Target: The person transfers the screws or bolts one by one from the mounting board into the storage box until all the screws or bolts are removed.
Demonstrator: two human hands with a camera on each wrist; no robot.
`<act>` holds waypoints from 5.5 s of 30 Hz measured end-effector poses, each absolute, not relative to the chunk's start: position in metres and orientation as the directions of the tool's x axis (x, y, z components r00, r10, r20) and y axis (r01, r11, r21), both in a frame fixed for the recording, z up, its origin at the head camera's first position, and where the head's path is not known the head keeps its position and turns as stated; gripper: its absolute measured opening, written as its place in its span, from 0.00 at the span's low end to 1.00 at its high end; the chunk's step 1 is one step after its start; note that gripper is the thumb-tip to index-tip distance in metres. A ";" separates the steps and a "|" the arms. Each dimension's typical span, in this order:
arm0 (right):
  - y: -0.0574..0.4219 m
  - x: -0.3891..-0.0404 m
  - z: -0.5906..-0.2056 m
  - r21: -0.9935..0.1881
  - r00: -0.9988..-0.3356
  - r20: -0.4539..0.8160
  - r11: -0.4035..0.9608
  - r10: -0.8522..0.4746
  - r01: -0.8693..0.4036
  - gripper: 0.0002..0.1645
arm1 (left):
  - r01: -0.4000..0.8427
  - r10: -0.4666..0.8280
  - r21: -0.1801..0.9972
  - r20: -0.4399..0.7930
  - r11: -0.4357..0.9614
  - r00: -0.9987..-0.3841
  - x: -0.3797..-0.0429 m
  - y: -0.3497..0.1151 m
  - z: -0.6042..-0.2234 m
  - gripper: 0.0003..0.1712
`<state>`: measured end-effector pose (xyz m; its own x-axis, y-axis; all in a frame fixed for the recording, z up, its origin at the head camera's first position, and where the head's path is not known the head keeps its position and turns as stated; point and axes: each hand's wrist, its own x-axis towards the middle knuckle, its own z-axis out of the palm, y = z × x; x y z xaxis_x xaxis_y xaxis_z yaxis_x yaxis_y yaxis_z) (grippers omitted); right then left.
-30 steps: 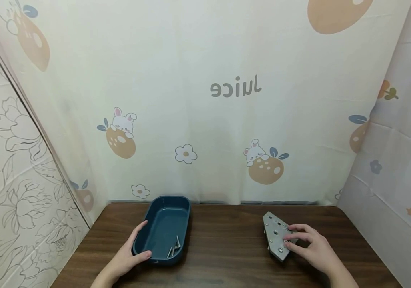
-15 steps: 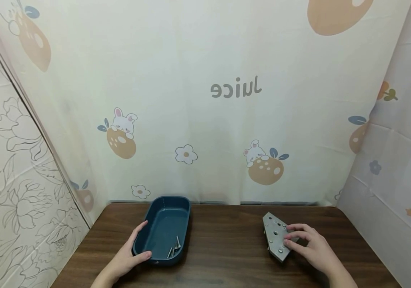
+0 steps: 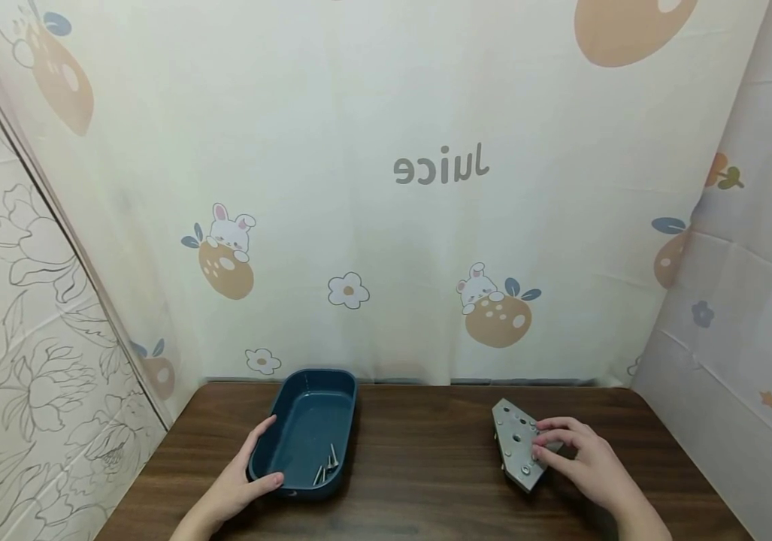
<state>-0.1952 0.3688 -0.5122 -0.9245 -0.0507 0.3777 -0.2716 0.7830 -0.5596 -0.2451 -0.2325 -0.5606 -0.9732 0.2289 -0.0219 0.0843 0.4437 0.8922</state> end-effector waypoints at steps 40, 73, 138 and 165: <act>0.328 -0.202 -0.483 -0.440 -0.810 0.577 0.797 -0.101 -0.413 0.06 | 0.106 0.251 0.894 -0.007 0.435 -0.968 -0.244 -0.234 -0.562 0.51; 0.245 -0.228 -0.490 -0.409 -0.797 0.588 0.798 -0.139 -0.442 0.06 | 0.099 0.230 0.885 -0.010 0.456 -0.973 -0.245 -0.234 -0.563 0.50; 0.054 -0.254 -0.503 -0.524 -0.782 0.466 0.584 -0.413 -0.620 0.04 | 0.098 0.247 0.900 -0.011 0.426 -0.969 -0.245 -0.233 -0.560 0.50; 0.043 -0.252 -0.511 -0.482 -0.795 0.397 0.633 -0.458 -0.606 0.04 | 0.049 0.233 0.903 -0.057 0.426 -0.971 -0.246 -0.231 -0.559 0.49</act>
<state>-0.2515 0.0434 -0.5112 -0.7952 -0.4581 0.3972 -0.6055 0.6330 -0.4823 -0.2464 -0.2309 -0.5591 -0.9708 0.2330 -0.0573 0.0491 0.4264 0.9032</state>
